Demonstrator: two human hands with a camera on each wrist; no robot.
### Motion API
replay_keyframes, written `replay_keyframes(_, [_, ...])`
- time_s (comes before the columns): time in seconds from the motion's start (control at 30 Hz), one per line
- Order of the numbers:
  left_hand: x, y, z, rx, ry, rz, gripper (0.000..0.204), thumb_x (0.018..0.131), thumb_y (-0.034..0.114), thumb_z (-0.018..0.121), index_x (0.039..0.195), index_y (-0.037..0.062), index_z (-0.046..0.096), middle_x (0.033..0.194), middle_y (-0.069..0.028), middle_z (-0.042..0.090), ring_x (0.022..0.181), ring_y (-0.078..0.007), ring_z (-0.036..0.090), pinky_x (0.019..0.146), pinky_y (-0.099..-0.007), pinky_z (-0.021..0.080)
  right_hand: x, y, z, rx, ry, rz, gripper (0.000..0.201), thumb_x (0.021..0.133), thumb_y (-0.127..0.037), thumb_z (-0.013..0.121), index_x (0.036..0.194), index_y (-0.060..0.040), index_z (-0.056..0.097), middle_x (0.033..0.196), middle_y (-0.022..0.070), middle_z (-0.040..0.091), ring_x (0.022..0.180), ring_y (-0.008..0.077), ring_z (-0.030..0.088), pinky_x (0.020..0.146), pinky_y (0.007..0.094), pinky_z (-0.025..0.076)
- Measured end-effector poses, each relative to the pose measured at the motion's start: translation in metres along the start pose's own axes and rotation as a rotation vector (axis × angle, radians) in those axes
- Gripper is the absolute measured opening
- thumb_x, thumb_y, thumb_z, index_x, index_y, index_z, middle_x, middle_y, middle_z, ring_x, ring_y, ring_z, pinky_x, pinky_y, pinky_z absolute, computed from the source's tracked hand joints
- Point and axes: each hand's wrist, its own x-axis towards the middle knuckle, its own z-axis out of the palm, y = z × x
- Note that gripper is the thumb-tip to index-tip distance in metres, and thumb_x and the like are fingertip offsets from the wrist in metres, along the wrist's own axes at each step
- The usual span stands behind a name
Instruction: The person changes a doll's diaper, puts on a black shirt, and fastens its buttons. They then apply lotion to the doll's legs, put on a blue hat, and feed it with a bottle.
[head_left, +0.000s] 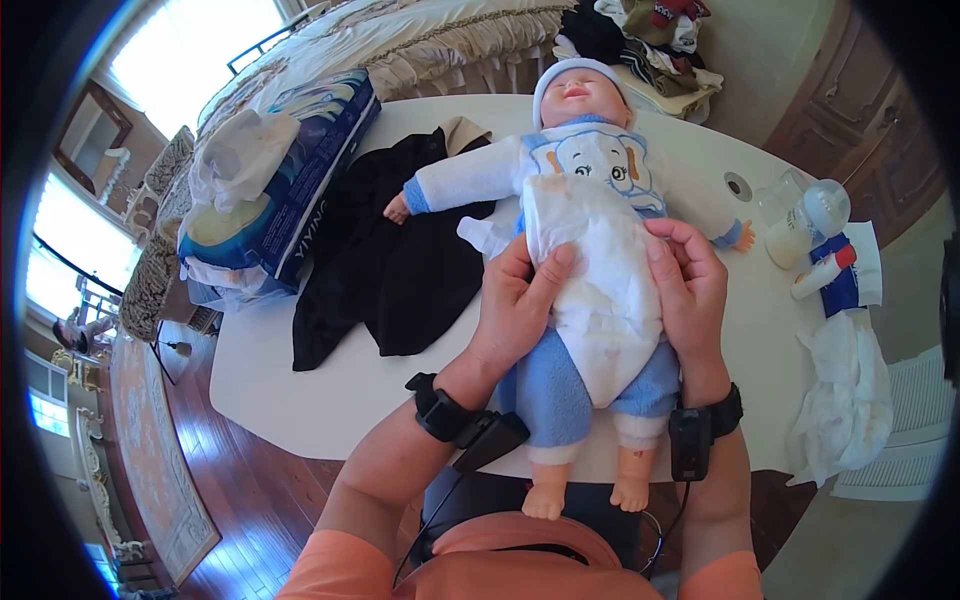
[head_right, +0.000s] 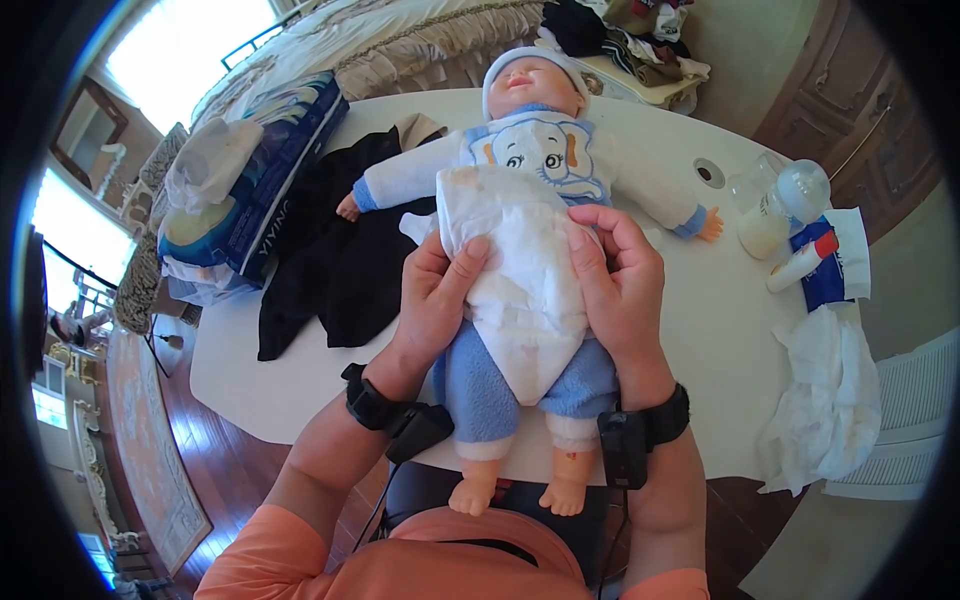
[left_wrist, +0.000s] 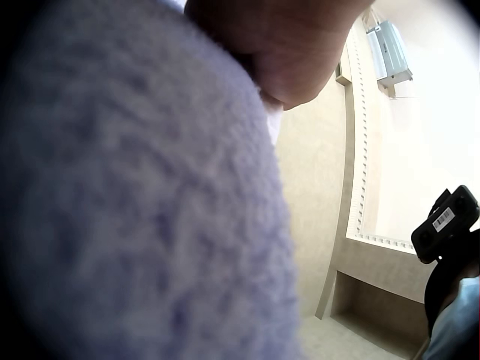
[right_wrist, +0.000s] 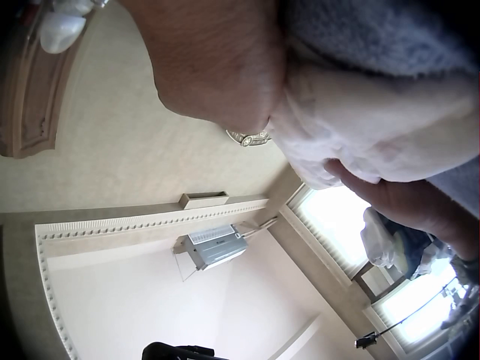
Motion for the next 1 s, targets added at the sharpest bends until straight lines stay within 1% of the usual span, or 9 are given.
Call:
replay_keyframes(0.23, [0.0001,0.0006,0.001,-0.012,-0.005,0.003,0.026,0.088,0.018,0.051,0.104,-0.0025,0.053,0.09,-0.0051,0.06,0.078,-0.006,0.055,0.068,-0.0186,0.044,-0.0001,-0.0014,-0.0002,-0.003,-0.003,-0.003,0.018,0.084,-0.006,0.053,0.099,0.0034,0.052,0.085,0.0067,0.06,0.074,0.0068,0.054,0.067,0.019,0.044])
replay_keyframes(0.3, [0.0003,0.0004,0.0009,-0.014,-0.006,0.003,0.026,0.088,0.018,0.051,0.104,-0.0025,0.053,0.09,-0.0051,0.06,0.078,-0.006,0.055,0.068,-0.0186,0.044,-0.0008,-0.0021,-0.0018,-0.029,-0.013,0.022,0.019,0.084,-0.006,0.052,0.1,0.0036,0.051,0.084,0.0068,0.06,0.073,0.0069,0.054,0.066,0.0191,0.044])
replay_keyframes(0.4, [0.0001,-0.0001,0.0001,-0.015,-0.011,0.0,0.026,0.088,0.018,0.051,0.104,-0.0025,0.053,0.09,-0.0053,0.06,0.078,-0.0061,0.055,0.068,-0.0186,0.044,-0.0005,-0.0023,0.001,-0.008,-0.002,0.003,0.019,0.084,-0.005,0.052,0.101,0.0037,0.051,0.084,0.0068,0.06,0.073,0.007,0.054,0.066,0.019,0.044])
replay_keyframes(0.87, [0.0003,-0.0012,-0.0002,0.002,-0.006,0.003,0.027,0.087,0.018,0.051,0.104,-0.0027,0.053,0.091,-0.0055,0.06,0.079,-0.0062,0.055,0.069,-0.0191,0.044,0.0001,0.001,-0.0007,-0.011,-0.008,-0.004,0.019,0.084,-0.007,0.052,0.1,0.0038,0.052,0.085,0.0071,0.06,0.074,0.0074,0.055,0.067,0.0193,0.044])
replay_keyframes(0.93, [0.0005,-0.0011,-0.0006,0.023,-0.011,0.014,0.027,0.088,0.018,0.05,0.105,-0.0027,0.052,0.09,-0.0045,0.06,0.077,-0.0057,0.054,0.067,-0.0194,0.044,0.0002,0.0011,-0.0007,-0.011,-0.008,-0.009,0.019,0.084,-0.007,0.052,0.1,0.0038,0.052,0.085,0.0071,0.06,0.074,0.0074,0.055,0.067,0.0193,0.044])
replay_keyframes(1.0, [0.0005,-0.0013,-0.001,0.025,-0.014,0.016,0.027,0.088,0.018,0.05,0.105,-0.0027,0.052,0.09,-0.0044,0.06,0.077,-0.0057,0.054,0.067,-0.0194,0.044,0.0,0.0004,-0.0005,-0.01,-0.008,-0.005,0.019,0.084,-0.007,0.052,0.1,0.0038,0.052,0.085,0.007,0.06,0.074,0.0074,0.055,0.067,0.0193,0.044])
